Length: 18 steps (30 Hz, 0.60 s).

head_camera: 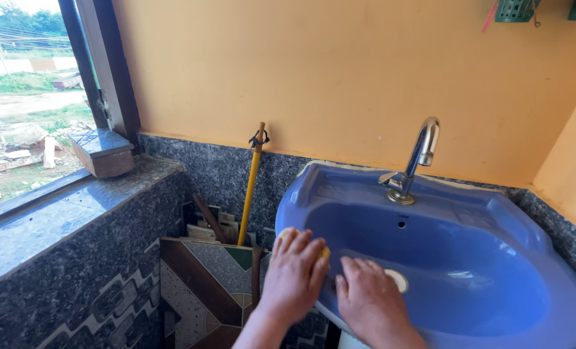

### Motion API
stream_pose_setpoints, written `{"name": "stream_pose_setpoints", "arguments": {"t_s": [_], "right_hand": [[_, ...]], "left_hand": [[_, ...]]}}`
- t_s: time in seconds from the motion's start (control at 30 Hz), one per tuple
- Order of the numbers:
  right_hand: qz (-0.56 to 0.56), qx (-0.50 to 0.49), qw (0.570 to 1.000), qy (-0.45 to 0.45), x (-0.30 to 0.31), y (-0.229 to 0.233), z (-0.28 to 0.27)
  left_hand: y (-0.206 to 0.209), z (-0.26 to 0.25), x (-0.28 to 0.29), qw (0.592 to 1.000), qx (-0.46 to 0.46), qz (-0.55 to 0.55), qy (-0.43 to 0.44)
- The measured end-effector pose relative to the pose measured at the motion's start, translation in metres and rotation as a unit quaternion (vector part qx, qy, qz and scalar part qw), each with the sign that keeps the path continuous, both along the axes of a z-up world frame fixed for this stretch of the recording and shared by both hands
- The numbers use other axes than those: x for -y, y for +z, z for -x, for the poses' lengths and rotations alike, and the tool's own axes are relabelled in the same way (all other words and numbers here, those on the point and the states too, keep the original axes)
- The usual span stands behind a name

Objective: The person scrubs the interior and rim of a blue bathroom sink using a yellow sponge. They wipe the basin, the drain area, and the edges of the sink in a repetitive cleaning motion.

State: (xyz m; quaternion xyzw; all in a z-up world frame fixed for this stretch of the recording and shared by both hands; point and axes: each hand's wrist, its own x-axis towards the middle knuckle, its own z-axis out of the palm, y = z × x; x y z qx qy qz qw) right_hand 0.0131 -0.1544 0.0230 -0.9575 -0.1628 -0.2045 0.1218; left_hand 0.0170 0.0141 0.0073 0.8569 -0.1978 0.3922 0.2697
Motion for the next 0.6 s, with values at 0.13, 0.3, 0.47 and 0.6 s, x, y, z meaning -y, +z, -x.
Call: {"name": "stream_pose_setpoints", "arguments": {"t_s": [0.13, 0.3, 0.47, 0.6], "right_hand": [[-0.007, -0.11, 0.993, -0.046, 0.001, -0.009, -0.002], [0.008, -0.148, 0.987, -0.063, -0.001, -0.003, 0.0], [0.011, -0.113, 0.992, -0.05, 0.001, -0.007, -0.003], [0.019, -0.136, 0.99, -0.045, 0.003, -0.013, -0.012]], "left_hand": [[-0.014, 0.022, 0.003, 0.999, -0.005, -0.003, -0.035], [-0.001, -0.015, -0.017, 0.997, -0.061, 0.043, -0.011], [-0.009, -0.015, -0.009, 0.997, -0.04, 0.058, 0.027], [-0.024, 0.016, 0.005, 0.999, -0.035, 0.023, -0.005]]}}
